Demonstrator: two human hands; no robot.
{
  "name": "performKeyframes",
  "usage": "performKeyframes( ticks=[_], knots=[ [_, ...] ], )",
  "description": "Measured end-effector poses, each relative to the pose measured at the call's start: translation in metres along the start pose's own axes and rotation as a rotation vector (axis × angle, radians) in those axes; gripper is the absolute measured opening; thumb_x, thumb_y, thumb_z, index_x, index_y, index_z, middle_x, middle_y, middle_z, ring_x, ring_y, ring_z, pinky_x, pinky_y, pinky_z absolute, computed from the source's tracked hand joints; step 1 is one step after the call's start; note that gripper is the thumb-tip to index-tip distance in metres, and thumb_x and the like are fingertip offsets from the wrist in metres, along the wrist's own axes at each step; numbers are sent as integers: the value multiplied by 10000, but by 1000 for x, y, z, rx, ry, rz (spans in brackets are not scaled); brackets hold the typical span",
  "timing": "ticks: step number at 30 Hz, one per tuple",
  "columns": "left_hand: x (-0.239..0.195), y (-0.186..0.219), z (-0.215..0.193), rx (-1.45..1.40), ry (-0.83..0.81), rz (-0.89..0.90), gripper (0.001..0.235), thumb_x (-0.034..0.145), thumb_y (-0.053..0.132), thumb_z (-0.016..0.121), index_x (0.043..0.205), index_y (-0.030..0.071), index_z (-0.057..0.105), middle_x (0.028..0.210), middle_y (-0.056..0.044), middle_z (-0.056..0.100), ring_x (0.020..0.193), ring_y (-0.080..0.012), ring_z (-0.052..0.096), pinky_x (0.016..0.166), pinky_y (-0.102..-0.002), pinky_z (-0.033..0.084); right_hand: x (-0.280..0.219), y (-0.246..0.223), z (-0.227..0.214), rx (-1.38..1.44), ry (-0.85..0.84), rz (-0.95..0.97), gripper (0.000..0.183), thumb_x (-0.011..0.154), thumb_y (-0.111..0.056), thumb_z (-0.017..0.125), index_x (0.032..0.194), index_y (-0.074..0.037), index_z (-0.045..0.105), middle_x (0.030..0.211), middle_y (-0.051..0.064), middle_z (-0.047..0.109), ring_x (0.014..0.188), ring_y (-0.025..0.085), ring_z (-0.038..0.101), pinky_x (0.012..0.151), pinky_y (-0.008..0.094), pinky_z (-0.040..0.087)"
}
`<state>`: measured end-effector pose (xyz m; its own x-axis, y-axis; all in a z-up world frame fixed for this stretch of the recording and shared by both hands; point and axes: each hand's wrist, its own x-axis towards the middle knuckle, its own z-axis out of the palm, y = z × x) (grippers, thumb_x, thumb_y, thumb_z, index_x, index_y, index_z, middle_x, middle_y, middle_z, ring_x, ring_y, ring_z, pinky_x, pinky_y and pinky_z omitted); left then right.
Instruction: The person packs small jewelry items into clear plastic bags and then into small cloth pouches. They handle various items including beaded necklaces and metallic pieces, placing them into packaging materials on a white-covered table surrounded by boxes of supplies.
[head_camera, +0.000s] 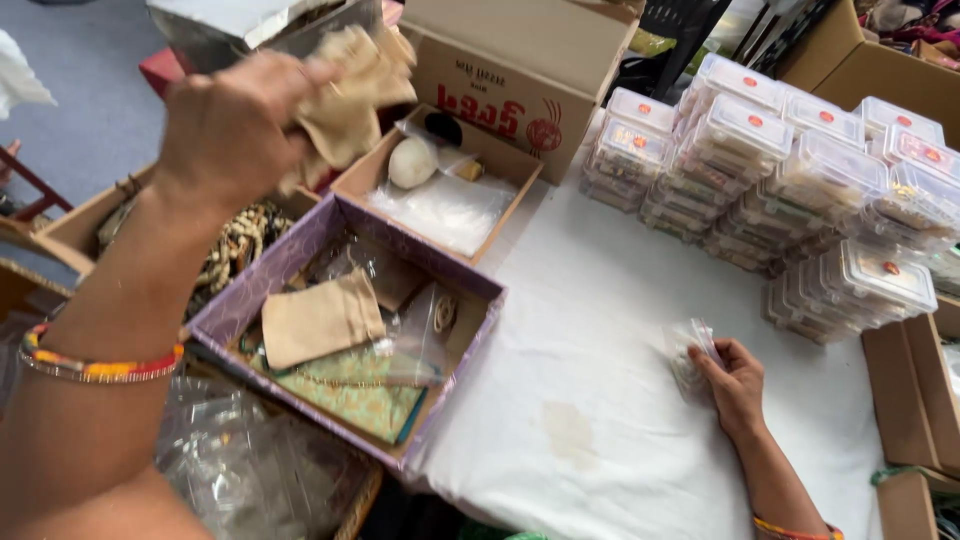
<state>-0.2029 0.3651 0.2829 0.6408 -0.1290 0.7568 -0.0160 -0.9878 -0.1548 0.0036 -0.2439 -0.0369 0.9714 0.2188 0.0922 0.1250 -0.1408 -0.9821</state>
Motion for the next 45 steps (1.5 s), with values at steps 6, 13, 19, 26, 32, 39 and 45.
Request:
performKeyframes(
  ticks=[6,13,19,26,32,39,45],
  knots=[
    [-95,49,21,-42,-539,-11,590,812,177,787,1385,274,685,1259,-46,732,985,-256,744,883,-383,610,1,-10,3,10,-19,-31,176,944,-130,778,1024,-9,678,918,16,665,810,76,590,706,214,469],
    [-120,72,20,-316,-1118,-325,811,788,599,760,1497,307,497,1423,-99,628,1270,-309,629,1095,-442,496,-1,-20,4,72,-106,-51,170,938,-145,770,1022,-34,672,902,-1,660,789,67,590,686,214,471],
    [-142,96,73,-22,-711,-424,749,820,563,763,1437,192,558,1504,-202,450,1300,-423,523,1030,-578,440,1,-16,3,70,-122,-62,158,938,-150,774,974,-41,665,859,-29,634,759,56,556,657,212,441],
    [-148,76,136,172,-592,-497,199,1012,178,653,1180,158,758,1309,-110,691,1281,-326,630,1079,-574,477,2,-19,7,106,-153,-101,158,935,-142,778,956,-35,663,855,-30,641,760,52,553,668,211,451],
    [-95,98,84,29,-634,-457,220,967,104,645,1096,185,804,1323,-69,679,1206,-329,663,1039,-478,542,1,-21,7,69,-156,-90,153,927,-136,780,959,-36,669,853,-28,644,755,52,553,668,212,452],
    [-107,84,128,5,-652,-139,500,632,28,736,1103,185,800,1324,-38,662,1142,-370,637,857,-657,518,-4,-26,6,79,-160,-64,168,937,-162,772,975,-36,668,864,-16,663,770,55,586,687,219,489],
    [-54,84,66,-28,-313,-344,141,1065,195,666,1115,119,774,1181,-139,723,1038,-326,719,930,-447,580,-7,-28,8,90,-140,-54,177,937,-165,775,982,-31,669,869,-17,661,769,56,589,681,222,491]
  ],
)
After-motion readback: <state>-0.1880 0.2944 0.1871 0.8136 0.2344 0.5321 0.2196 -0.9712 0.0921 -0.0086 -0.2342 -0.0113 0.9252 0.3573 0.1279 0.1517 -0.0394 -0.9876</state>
